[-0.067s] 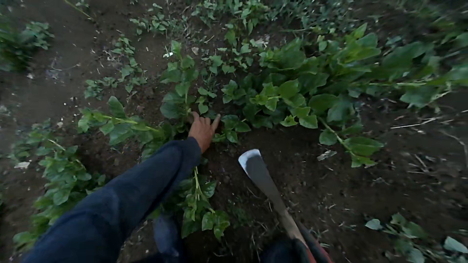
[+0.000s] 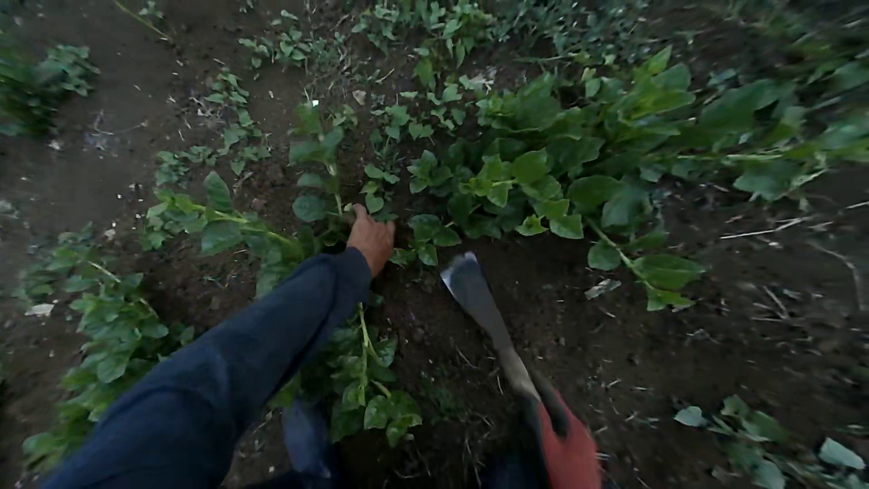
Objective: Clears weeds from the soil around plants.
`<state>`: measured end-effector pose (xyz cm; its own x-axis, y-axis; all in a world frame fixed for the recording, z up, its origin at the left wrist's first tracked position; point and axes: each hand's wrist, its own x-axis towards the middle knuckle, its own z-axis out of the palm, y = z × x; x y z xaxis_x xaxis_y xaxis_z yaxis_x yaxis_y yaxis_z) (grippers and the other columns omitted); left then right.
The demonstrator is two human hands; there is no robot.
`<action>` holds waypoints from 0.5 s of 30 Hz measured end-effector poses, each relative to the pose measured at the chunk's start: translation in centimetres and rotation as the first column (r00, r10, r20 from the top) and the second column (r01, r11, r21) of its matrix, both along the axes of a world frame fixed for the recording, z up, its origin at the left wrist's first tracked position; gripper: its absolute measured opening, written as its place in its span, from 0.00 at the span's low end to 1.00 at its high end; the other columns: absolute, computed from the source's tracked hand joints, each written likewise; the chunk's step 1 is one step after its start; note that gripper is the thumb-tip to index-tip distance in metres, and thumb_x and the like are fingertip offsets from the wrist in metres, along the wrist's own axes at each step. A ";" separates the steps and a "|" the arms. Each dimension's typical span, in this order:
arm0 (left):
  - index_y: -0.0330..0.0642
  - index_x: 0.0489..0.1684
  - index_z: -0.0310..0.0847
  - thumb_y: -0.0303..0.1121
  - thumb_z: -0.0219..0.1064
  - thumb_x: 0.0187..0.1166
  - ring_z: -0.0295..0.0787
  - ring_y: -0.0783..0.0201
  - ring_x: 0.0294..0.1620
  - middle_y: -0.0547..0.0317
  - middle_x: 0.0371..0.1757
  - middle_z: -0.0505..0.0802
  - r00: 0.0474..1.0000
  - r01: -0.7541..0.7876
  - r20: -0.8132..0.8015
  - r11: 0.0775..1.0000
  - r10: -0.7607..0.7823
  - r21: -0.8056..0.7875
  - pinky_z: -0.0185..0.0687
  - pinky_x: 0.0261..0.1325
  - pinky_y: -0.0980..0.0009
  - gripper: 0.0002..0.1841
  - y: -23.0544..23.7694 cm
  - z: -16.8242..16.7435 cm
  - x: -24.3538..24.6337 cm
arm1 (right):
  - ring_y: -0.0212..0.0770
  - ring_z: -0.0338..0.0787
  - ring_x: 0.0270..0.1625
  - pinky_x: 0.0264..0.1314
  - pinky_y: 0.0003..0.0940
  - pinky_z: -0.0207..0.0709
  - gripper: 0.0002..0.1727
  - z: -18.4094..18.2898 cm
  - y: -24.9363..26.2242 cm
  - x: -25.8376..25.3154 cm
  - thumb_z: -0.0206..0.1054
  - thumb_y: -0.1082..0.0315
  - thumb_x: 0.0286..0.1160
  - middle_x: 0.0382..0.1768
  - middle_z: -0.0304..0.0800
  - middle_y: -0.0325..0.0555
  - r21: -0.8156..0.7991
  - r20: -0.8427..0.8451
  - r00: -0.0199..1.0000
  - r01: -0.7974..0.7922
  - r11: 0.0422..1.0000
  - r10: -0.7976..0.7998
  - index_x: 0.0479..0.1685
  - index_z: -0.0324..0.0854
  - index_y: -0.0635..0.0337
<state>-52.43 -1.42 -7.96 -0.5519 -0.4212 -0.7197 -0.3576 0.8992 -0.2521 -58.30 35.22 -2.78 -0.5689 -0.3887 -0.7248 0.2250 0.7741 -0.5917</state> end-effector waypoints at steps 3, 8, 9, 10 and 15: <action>0.32 0.66 0.79 0.23 0.63 0.81 0.90 0.39 0.56 0.39 0.52 0.93 0.997 0.007 0.082 1.000 -0.008 0.009 0.53 0.84 0.33 0.16 -1.6 0.3 -1.3 | 0.52 0.92 0.63 0.69 0.57 0.81 0.25 -4.7 -9.2 -0.7 0.58 0.60 0.88 0.64 0.90 0.57 -0.069 -0.111 0.989 -0.107 0.992 0.099 0.81 0.76 0.54; 0.38 0.66 0.81 0.29 0.66 0.81 0.89 0.39 0.61 0.42 0.56 0.93 0.976 -0.212 -0.015 0.968 0.216 0.131 0.57 0.83 0.31 0.16 -4.9 2.4 -0.1 | 0.56 0.93 0.61 0.68 0.58 0.81 0.24 -1.4 -5.4 0.4 0.62 0.67 0.83 0.61 0.91 0.62 -0.076 -0.156 0.977 -0.162 0.984 0.148 0.78 0.78 0.63; 0.38 0.64 0.81 0.30 0.66 0.81 0.89 0.39 0.60 0.41 0.55 0.93 0.963 -0.256 -0.048 0.954 0.267 0.157 0.64 0.78 0.32 0.16 -5.7 2.7 0.3 | 0.53 0.93 0.62 0.70 0.53 0.82 0.24 -0.7 -2.8 0.5 0.62 0.69 0.82 0.62 0.91 0.63 -0.093 -0.148 0.980 -0.146 0.985 0.132 0.76 0.78 0.68; 0.37 0.63 0.80 0.31 0.65 0.82 0.90 0.39 0.58 0.40 0.52 0.93 0.949 -0.286 -0.084 0.941 0.304 0.184 0.69 0.74 0.33 0.14 -6.3 3.2 0.7 | 0.47 0.93 0.61 0.70 0.45 0.83 0.24 -0.4 -0.3 0.8 0.63 0.69 0.83 0.63 0.90 0.62 -0.112 -0.133 0.985 -0.122 0.986 0.107 0.75 0.78 0.71; 0.38 0.64 0.76 0.32 0.57 0.89 0.92 0.39 0.53 0.41 0.46 0.93 0.883 -0.223 -0.366 0.948 0.294 0.226 0.76 0.66 0.34 0.13 -6.2 4.9 -1.0 | 0.46 0.92 0.62 0.69 0.50 0.83 0.25 -1.7 -2.8 1.4 0.60 0.62 0.86 0.66 0.89 0.57 -0.082 0.022 0.992 -0.121 0.989 0.123 0.80 0.76 0.60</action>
